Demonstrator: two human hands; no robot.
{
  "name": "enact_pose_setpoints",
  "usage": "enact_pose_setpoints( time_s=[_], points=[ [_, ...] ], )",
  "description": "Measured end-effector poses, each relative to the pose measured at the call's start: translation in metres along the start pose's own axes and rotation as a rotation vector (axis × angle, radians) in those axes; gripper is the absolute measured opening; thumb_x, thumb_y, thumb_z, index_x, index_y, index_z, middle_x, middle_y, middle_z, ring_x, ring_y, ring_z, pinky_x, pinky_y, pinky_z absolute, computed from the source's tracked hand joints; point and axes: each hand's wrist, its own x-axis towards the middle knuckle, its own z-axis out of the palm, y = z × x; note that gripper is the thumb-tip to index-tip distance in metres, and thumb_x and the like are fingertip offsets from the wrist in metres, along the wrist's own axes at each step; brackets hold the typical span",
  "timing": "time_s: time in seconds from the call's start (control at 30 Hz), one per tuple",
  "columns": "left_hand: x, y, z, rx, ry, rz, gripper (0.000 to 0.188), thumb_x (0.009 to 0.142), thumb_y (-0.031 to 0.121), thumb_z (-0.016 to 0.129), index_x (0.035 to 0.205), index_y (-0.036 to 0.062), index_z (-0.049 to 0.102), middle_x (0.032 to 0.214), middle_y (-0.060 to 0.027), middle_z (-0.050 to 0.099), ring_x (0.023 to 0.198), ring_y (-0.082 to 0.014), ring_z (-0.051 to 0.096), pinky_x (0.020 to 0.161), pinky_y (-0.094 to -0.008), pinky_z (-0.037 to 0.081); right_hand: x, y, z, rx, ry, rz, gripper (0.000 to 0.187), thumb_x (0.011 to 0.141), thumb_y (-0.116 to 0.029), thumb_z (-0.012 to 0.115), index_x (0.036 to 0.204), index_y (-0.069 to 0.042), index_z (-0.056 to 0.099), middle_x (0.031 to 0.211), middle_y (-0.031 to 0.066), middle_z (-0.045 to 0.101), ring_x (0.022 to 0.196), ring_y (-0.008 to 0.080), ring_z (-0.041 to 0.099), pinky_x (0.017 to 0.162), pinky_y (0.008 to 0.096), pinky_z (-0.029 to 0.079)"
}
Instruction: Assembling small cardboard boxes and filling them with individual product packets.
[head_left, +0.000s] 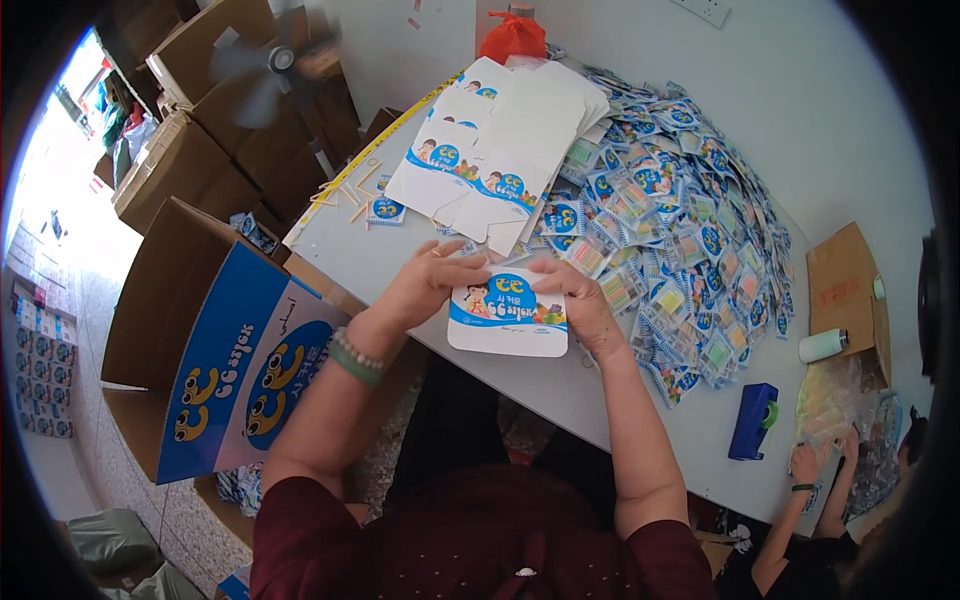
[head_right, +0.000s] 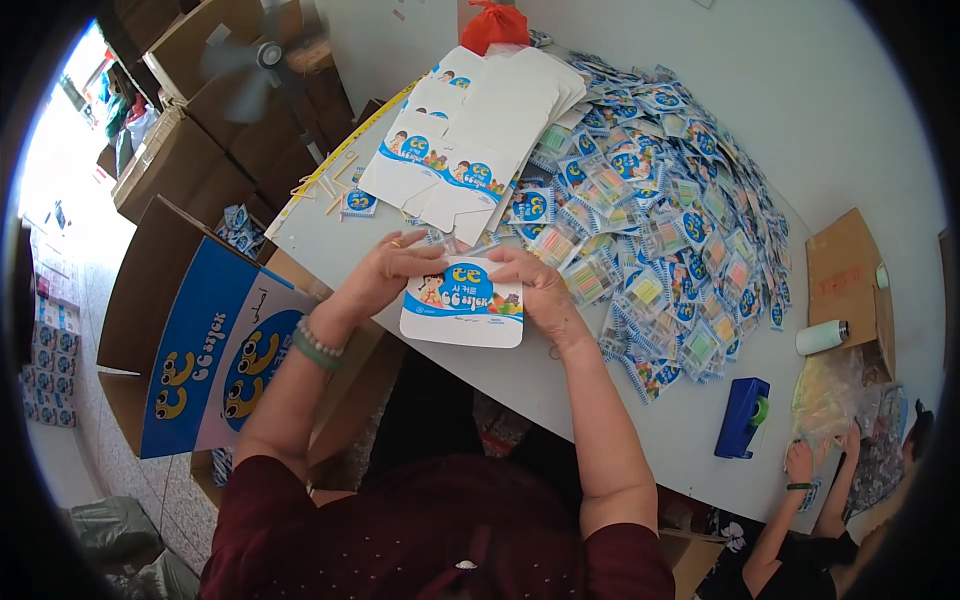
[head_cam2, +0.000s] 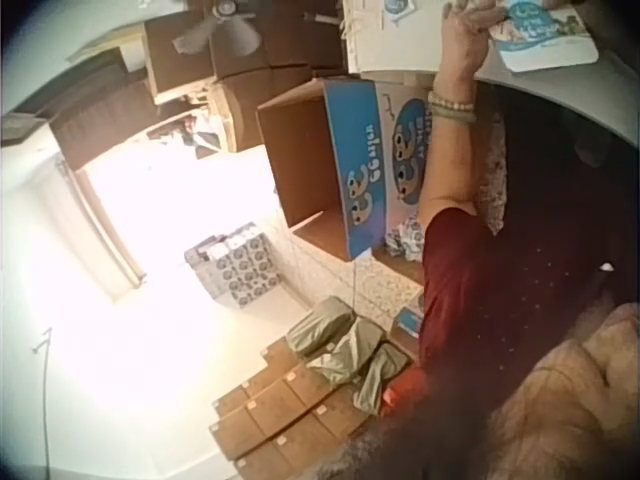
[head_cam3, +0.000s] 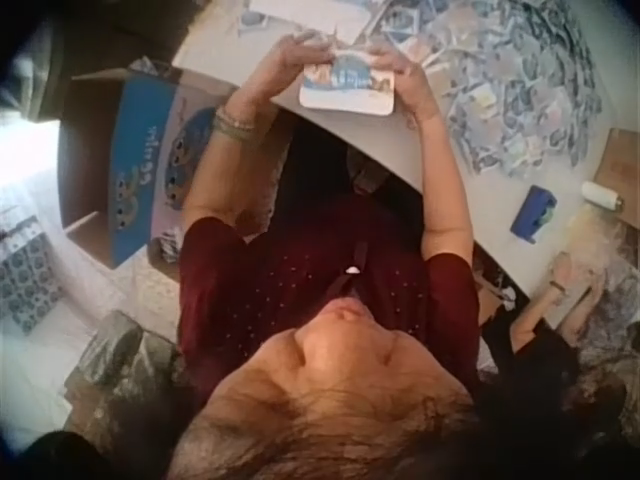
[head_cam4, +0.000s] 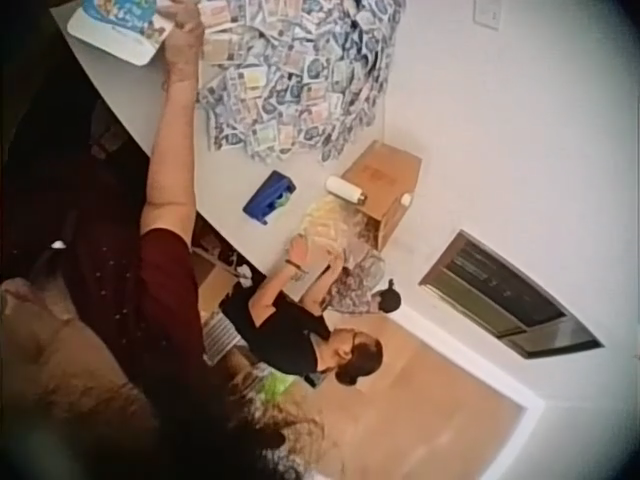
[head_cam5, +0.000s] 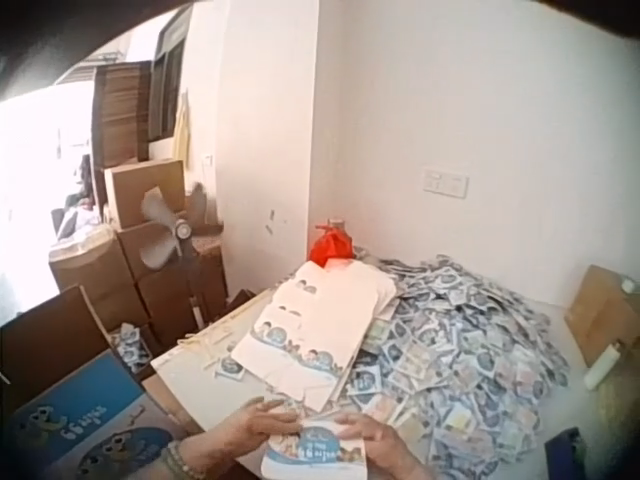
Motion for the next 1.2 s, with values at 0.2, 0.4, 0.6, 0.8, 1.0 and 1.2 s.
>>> enact_pose_setpoints(
  time_s=[0.2, 0.4, 0.6, 0.8, 1.0, 1.2],
  points=[
    [-0.018, 0.040, -0.031, 0.192, -0.373, 0.037, 0.073, 0.074, 0.014, 0.072, 0.140, 0.0164, 0.041, 0.143, -0.0086, 0.044, 0.137, -0.0278, 0.035, 0.111, -0.0536, 0.025, -0.002, -0.003, -0.005, -0.106, -0.003, 0.009, 0.020, 0.074, 0.001, 0.071, 0.091, -0.009, 0.073, 0.121, 0.0076, 0.060, 0.110, 0.0170, 0.057, 0.095, 0.0276, 0.045],
    [-0.024, 0.081, -0.013, 0.428, -0.329, -0.030, 0.082, 0.067, 0.024, 0.079, 0.138, 0.0122, 0.040, 0.136, -0.0121, 0.046, 0.135, -0.0308, 0.036, 0.107, -0.0567, 0.029, -0.022, -0.027, -0.015, -0.703, -0.141, -0.135, 0.033, 0.077, -0.006, 0.067, 0.110, -0.010, 0.067, 0.138, 0.0108, 0.049, 0.131, 0.0300, 0.041, 0.110, 0.0358, 0.031],
    [-0.041, 0.069, 0.025, 0.590, -0.083, 0.044, 0.069, 0.071, 0.015, 0.074, 0.133, 0.0064, 0.045, 0.130, -0.0177, 0.047, 0.129, -0.0394, 0.040, 0.108, -0.0562, 0.028, -0.058, -0.076, 0.014, -1.255, -0.288, -0.221, 0.065, 0.074, -0.010, 0.069, 0.135, -0.009, 0.046, 0.144, 0.0144, 0.039, 0.138, 0.0349, 0.029, 0.114, 0.0431, 0.024],
    [-0.037, 0.065, 0.036, 0.473, -0.030, 0.135, 0.057, 0.075, 0.006, 0.062, 0.129, -0.0010, 0.046, 0.137, -0.0199, 0.043, 0.129, -0.0431, 0.038, 0.111, -0.0511, 0.026, -0.053, -0.043, 0.039, -1.485, -0.152, -0.428, 0.059, 0.075, -0.006, 0.063, 0.131, -0.001, 0.045, 0.139, 0.0207, 0.043, 0.132, 0.0365, 0.038, 0.110, 0.0469, 0.031],
    [-0.037, 0.045, 0.053, 0.581, 0.025, 0.149, 0.061, 0.074, 0.011, 0.063, 0.131, -0.0003, 0.045, 0.138, -0.0195, 0.044, 0.130, -0.0425, 0.039, 0.110, -0.0502, 0.028, -0.051, -0.029, 0.039, -1.509, -0.118, -0.510, 0.050, 0.079, -0.003, 0.054, 0.128, 0.001, 0.048, 0.135, 0.0214, 0.047, 0.129, 0.0364, 0.043, 0.107, 0.0457, 0.035],
    [-0.044, 0.054, 0.059, 0.699, 0.076, 0.168, 0.062, 0.079, 0.019, 0.062, 0.133, -0.0026, 0.042, 0.139, -0.0211, 0.043, 0.131, -0.0433, 0.037, 0.111, -0.0499, 0.027, -0.063, -0.030, 0.042, -1.383, -0.082, -0.463, 0.054, 0.080, -0.012, 0.061, 0.131, 0.001, 0.047, 0.137, 0.0209, 0.045, 0.132, 0.0354, 0.038, 0.111, 0.0454, 0.029]
  ],
)
